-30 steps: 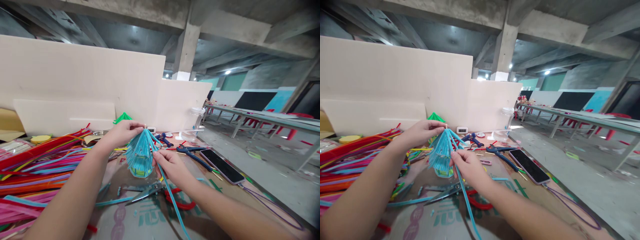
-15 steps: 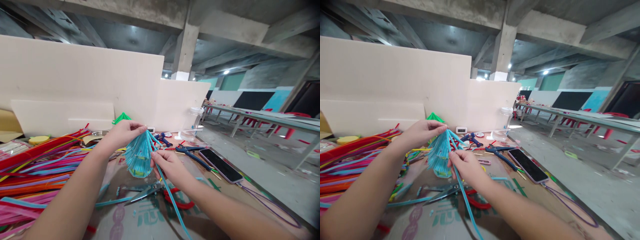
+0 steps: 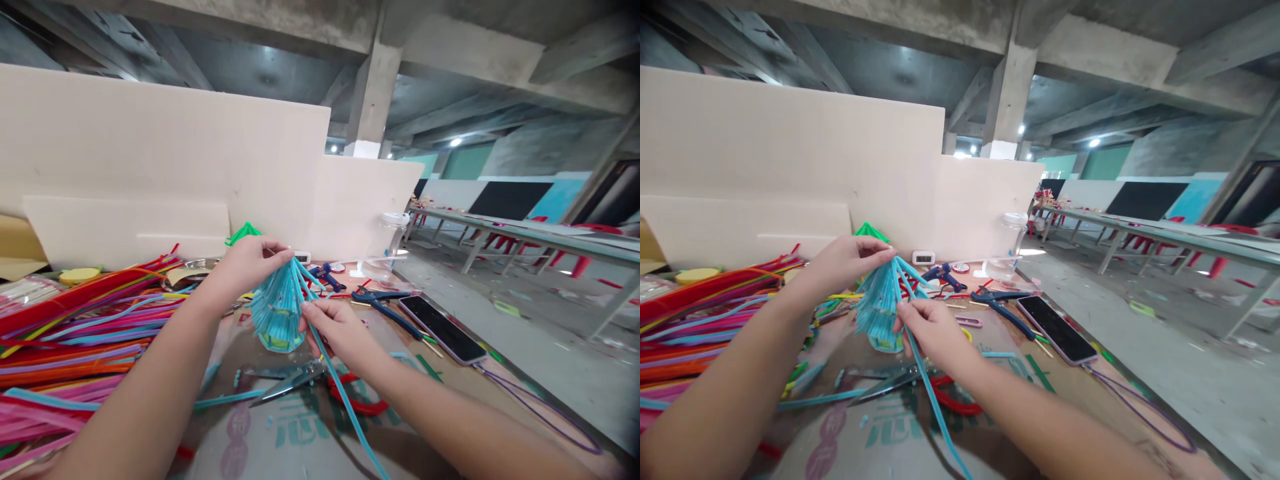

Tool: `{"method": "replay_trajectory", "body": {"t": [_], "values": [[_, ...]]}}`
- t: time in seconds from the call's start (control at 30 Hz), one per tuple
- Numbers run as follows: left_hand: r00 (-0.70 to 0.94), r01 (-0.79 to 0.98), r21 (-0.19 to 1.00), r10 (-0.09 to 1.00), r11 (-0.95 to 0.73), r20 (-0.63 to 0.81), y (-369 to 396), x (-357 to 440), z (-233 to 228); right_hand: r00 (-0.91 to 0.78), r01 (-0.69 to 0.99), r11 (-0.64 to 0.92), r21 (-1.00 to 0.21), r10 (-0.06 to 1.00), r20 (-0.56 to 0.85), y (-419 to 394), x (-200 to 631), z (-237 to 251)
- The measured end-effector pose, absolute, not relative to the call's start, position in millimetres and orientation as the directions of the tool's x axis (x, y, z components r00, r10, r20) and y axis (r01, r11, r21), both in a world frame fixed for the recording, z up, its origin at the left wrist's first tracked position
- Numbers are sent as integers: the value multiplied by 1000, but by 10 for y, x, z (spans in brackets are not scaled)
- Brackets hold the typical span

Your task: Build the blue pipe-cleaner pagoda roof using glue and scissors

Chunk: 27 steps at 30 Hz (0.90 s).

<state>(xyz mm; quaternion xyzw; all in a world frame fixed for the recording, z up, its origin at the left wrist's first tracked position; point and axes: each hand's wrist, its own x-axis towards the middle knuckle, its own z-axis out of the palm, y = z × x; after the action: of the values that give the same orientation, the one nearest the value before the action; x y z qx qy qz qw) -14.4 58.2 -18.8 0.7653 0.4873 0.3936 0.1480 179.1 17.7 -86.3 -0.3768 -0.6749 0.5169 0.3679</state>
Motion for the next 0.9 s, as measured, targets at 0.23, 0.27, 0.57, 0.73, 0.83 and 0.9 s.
{"method": "replay_trajectory", "body": {"t": [0.23,0.27,0.57,0.73,0.83,0.9], "values": [[203,627,629,875,-460,439,602,-184,-194,-488,-4,5,-1000,873,7,49,1740,-928],[203,625,631,876,-460,438,601,-185,-192,-490,-17,-16,-1000,871,-6,36,1726,-942],[215,641,606,868,-472,448,564,-188,-151,-491,-9,-61,-998,870,-49,88,1700,-998],[204,653,605,876,-455,437,552,-181,-152,-504,1,-63,-998,862,-55,94,1700,-991],[207,645,613,876,-456,435,563,-185,-163,-509,-6,-78,-997,858,-64,99,1698,-991],[209,644,611,874,-461,439,570,-189,-169,-508,-7,-81,-997,859,-67,111,1698,-999]]}}
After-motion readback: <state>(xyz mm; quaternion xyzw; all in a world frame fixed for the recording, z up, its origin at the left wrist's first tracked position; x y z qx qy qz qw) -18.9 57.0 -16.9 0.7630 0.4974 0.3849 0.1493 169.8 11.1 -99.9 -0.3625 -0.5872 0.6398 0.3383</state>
